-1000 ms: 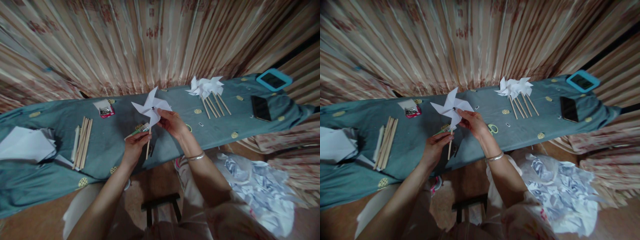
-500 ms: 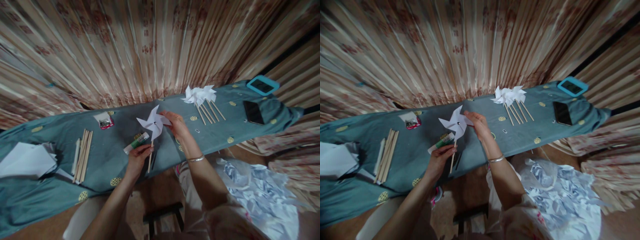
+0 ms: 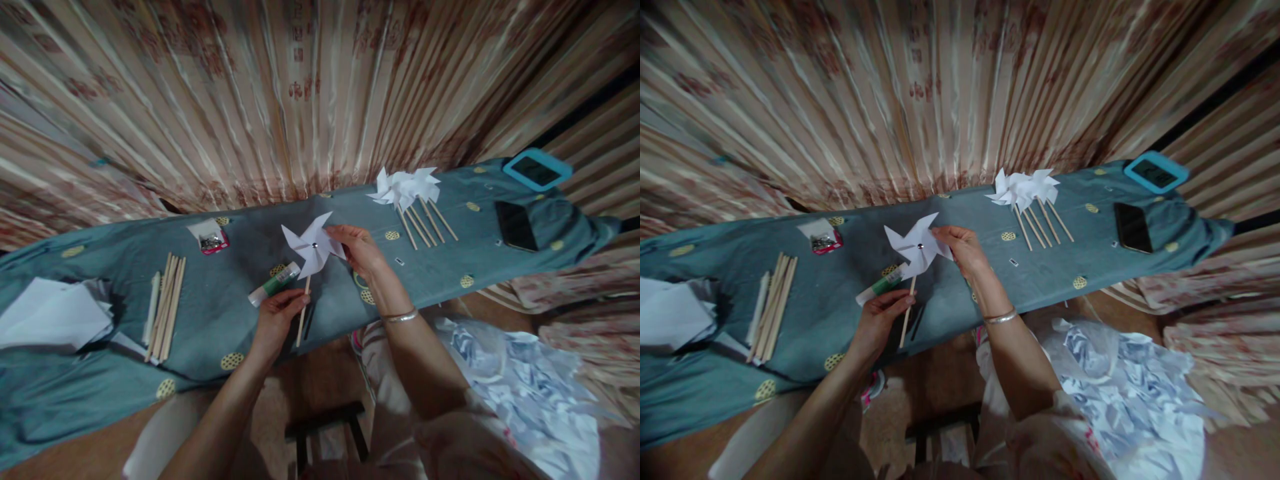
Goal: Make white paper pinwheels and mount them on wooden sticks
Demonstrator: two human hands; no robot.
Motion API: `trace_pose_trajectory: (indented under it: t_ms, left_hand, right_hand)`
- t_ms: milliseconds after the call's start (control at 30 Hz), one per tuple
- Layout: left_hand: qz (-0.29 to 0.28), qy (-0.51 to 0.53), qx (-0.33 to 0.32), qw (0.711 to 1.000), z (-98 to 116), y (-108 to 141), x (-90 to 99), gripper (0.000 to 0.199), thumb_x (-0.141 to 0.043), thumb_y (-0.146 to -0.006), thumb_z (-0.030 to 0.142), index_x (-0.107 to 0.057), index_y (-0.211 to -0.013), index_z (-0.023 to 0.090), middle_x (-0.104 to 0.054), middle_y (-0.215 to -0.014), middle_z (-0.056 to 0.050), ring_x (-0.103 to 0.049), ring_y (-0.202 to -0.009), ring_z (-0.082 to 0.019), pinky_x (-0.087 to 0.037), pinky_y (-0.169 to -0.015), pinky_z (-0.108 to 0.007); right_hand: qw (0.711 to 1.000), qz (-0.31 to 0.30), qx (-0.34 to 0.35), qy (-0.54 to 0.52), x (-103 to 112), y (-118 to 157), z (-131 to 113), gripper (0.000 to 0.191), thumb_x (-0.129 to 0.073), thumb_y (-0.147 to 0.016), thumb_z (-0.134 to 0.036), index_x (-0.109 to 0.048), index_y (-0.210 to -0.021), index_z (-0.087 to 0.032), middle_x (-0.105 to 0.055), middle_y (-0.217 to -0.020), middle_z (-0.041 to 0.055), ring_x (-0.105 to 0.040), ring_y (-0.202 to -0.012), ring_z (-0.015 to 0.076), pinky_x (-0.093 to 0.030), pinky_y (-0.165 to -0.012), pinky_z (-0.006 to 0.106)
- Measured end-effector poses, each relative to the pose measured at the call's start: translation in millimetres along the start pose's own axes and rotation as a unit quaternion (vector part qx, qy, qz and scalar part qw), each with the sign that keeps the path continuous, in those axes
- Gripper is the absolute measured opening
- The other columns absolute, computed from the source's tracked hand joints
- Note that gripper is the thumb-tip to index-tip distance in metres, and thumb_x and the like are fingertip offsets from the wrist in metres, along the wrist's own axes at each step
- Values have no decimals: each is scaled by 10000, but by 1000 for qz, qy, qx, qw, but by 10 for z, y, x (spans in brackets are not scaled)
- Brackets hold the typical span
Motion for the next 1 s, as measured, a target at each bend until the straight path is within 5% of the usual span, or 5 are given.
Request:
trace_pose_trajectory:
  t_ms: [300, 1000]
  left_hand:
    - [11, -1, -9, 1000, 32, 3, 1, 416, -931, -457, 479, -803, -734, 196, -757, -744, -43, -658, -692, -182, -532, -722, -314]
    - [19, 14, -23, 999, 25, -26, 25, 366, -929, -492, 435, -804, -747, 202, -763, -751, -32, -663, -708, -181, -530, -767, -326]
  right_hand:
    - [1000, -11, -15, 11, -12, 9, 32, 345, -909, -484, -438, -748, -676, -200, -656, -556, -30, -432, -464, 79, -325, -453, 243]
    - [998, -23, -48, -15, -101, 96, 0, 370, -958, -424, -369, -706, -619, -181, -632, -551, -53, -499, -496, 64, -386, -477, 210]
Point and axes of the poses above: each hand's wrist, its own y-axis away from the middle knuckle, its own x-axis out of the back of the hand, z = x × y, the point moved 3 cm from there along -y, towards the middle knuckle
